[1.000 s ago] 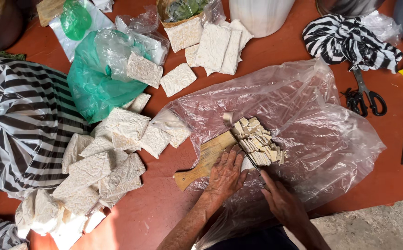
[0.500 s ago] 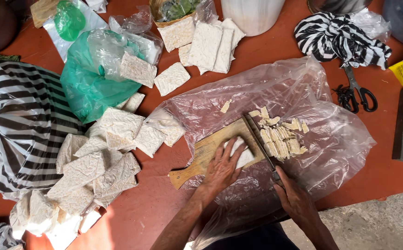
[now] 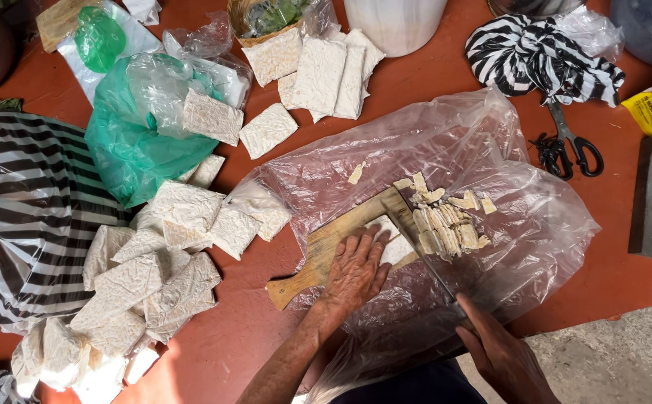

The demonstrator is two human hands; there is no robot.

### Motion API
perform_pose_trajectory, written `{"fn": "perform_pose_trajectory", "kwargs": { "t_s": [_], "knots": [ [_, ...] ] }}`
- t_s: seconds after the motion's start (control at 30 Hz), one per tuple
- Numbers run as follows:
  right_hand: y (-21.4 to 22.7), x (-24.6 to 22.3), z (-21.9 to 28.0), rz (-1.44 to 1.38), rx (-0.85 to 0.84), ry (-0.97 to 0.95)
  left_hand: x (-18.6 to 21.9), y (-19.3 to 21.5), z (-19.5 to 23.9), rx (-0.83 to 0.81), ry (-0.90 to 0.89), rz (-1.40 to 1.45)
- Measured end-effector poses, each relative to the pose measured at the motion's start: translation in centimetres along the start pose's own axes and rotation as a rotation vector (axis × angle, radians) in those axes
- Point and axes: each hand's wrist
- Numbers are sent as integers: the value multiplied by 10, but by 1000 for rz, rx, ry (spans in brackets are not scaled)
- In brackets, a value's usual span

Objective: The person places a plastic sheet on a table, then uses a knife to cut rectangular white food blocks into smaller pieces on a wooden cutting board. The cut pieces accumulate on the plastic sheet.

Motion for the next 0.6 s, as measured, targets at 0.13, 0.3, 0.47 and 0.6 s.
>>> {"fn": "perform_pose_trajectory", "kwargs": {
  "t_s": [0.13, 0.3, 0.47, 0.6],
  "knots": [
    [-2, 6, 9, 100, -108, -157, 2, 5, -9, 6, -28, 12],
    [-3, 16, 5, 152, -186, -180, 5, 9, -19, -46, -14, -7],
    [-31, 14, -49, -10, -150, -75, 7, 7, -16, -48, 4, 48],
    [-40, 18, -62, -93, -90, 5, 8, 8, -16, -19, 12, 37]
  ]
}}
Point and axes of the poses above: each hand's wrist, its own z-axis away from the middle knuckle, its own y-axis out of the back of the hand, x = y × z, and after that the axes turned 5 degrees about y, right-handed
